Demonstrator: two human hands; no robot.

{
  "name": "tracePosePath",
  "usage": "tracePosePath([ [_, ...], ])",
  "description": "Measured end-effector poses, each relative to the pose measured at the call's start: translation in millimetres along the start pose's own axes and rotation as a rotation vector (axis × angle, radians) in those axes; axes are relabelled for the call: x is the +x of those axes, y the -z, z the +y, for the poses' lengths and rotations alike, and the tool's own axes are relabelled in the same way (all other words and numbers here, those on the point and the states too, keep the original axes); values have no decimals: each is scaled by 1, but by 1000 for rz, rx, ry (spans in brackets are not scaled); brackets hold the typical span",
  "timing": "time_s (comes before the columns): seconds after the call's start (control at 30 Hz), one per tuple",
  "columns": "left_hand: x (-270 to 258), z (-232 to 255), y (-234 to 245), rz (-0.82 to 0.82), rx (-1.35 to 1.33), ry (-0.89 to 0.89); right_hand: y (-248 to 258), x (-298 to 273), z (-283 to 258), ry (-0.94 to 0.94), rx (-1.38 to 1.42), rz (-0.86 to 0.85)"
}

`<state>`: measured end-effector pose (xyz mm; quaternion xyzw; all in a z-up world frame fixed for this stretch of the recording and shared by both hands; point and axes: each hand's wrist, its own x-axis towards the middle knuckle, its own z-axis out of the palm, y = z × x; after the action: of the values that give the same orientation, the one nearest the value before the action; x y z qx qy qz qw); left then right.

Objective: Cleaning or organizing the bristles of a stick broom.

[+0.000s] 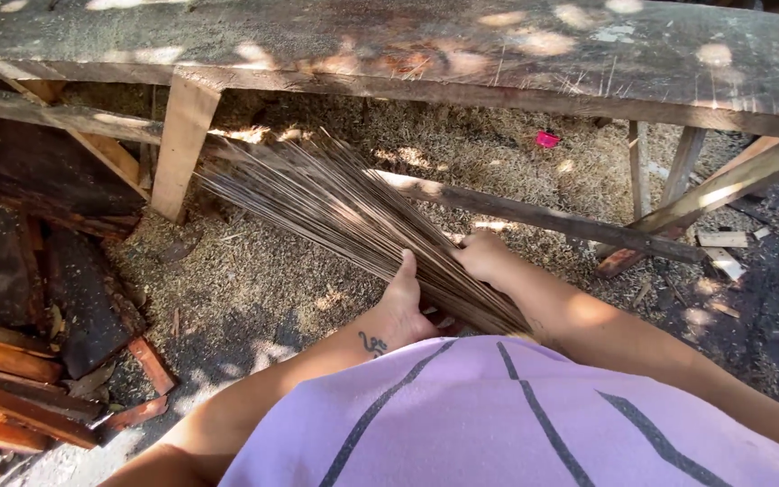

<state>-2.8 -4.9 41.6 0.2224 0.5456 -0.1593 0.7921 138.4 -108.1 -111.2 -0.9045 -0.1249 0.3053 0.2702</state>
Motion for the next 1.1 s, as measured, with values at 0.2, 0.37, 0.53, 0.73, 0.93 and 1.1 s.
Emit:
tracePosePath([
  [0.2, -4, -6, 1, -116, 60, 17, -9, 9, 19, -100, 92, -121],
  [0.37, -26, 2, 2, 41, 53, -15, 52, -81, -68, -184, 499, -394],
  [0.53, -33, 1, 0, 120, 84, -40, 32, -69, -54, 26, 367, -348],
  [0.73, 18, -10, 13, 11, 78, 12, 8, -42, -12, 80, -6, -128],
  [0.93, 4, -17, 18, 133, 74, 30, 26, -87, 16, -16, 89, -353],
  [1.1, 29, -7, 22, 311, 64, 41, 44, -126, 111, -232, -16, -793],
])
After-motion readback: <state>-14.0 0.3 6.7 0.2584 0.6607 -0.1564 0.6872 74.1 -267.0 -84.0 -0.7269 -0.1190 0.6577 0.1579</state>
